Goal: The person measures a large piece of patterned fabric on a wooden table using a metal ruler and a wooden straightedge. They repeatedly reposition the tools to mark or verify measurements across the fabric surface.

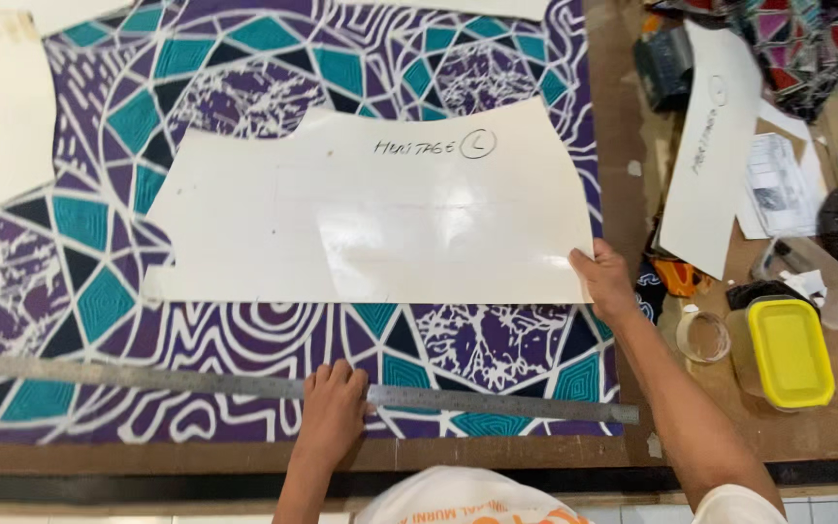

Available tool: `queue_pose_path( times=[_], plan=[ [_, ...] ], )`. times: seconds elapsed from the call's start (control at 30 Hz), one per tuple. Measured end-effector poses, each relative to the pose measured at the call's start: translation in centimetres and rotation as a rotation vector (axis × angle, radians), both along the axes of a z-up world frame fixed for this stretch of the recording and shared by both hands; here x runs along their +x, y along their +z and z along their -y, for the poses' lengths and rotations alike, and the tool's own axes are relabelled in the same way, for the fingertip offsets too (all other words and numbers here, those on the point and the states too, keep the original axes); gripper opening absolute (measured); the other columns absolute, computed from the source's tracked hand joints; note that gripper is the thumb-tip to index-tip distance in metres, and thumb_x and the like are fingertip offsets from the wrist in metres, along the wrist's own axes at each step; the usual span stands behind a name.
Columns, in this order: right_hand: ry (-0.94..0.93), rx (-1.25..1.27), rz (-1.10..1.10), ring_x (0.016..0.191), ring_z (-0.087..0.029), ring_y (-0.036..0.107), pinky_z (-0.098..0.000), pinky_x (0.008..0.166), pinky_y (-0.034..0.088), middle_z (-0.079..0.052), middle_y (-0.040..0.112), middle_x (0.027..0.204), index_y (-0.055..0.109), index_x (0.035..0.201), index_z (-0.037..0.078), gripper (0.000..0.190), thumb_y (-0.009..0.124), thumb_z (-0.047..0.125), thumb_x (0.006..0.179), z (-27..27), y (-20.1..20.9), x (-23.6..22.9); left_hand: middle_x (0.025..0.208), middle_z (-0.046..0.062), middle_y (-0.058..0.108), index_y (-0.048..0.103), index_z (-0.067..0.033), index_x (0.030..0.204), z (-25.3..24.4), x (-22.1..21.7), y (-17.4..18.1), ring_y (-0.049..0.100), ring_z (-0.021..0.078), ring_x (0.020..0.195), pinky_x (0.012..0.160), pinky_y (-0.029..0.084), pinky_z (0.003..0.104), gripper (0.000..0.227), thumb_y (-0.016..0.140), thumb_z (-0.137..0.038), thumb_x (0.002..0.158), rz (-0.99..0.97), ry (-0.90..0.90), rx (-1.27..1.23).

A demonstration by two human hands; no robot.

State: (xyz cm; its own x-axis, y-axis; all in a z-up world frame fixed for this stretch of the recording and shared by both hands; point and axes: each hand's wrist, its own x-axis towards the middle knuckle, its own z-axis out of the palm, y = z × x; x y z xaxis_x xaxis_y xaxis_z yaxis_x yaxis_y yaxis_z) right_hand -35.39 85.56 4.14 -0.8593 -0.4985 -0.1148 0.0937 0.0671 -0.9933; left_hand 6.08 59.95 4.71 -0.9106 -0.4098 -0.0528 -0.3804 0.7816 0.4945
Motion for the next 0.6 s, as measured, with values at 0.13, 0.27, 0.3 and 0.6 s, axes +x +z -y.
queue_pose_path(
  times=[0.13, 0.27, 0.3, 0.6],
  plan=[
    [0.023, -0.128, -0.058, 0.088, -0.01, 0.067, -0.027, 0.077, 0.056, -0.005, 0.072, 0.106, 0.066, 0.114, 0.001, 0.013, 0.062, 0.01, 0.105, 2.2, 3.7, -2.6, 0.101, 0.007, 0.059, 0.064, -0.0119, 0.097, 0.4, -1.3, 0.1, 0.054, 0.0314, 0.103, 0.094, 0.04, 0.048, 0.034, 0.084, -0.017, 0.07, 0.065, -0.004, 0.032],
    [0.011, -0.081, -0.091, 0.082, -0.011, 0.068, -0.0294, 0.072, 0.059, -0.006, 0.072, 0.097, 0.066, 0.108, 0.004, 0.011, 0.059, 0.011, 0.103, 5.1, 6.4, -4.7, 0.101, 0.006, 0.061, 0.063, -0.0111, 0.097, 0.3, -1.1, -0.6, 0.055, 0.0295, 0.102, 0.094, 0.04, 0.047, 0.027, 0.078, -0.009, 0.075, 0.146, -0.048, 0.029],
    [0.019, -0.14, -0.095, 0.083, -0.01, 0.067, -0.028, 0.073, 0.058, -0.005, 0.072, 0.099, 0.066, 0.108, 0.004, 0.01, 0.059, 0.011, 0.104, 5.7, 6.9, -5.2, 0.101, 0.006, 0.062, 0.063, -0.0107, 0.097, 0.6, -1.2, -0.9, 0.056, 0.0291, 0.101, 0.094, 0.04, 0.046, 0.024, 0.076, -0.005, 0.077, 0.167, -0.062, 0.024],
    [-0.13, -0.167, -0.098, 0.081, -0.011, 0.069, -0.0282, 0.073, 0.059, -0.005, 0.073, 0.098, 0.065, 0.105, 0.006, 0.009, 0.062, 0.014, 0.102, 10.0, 7.2, -12.7, 0.095, 0.006, 0.066, 0.073, -0.0104, 0.102, 1.1, -0.9, -0.7, 0.06, 0.0264, 0.098, 0.088, 0.042, 0.043, 0.022, 0.074, -0.013, 0.08, 0.101, -0.053, 0.148]
  ],
)
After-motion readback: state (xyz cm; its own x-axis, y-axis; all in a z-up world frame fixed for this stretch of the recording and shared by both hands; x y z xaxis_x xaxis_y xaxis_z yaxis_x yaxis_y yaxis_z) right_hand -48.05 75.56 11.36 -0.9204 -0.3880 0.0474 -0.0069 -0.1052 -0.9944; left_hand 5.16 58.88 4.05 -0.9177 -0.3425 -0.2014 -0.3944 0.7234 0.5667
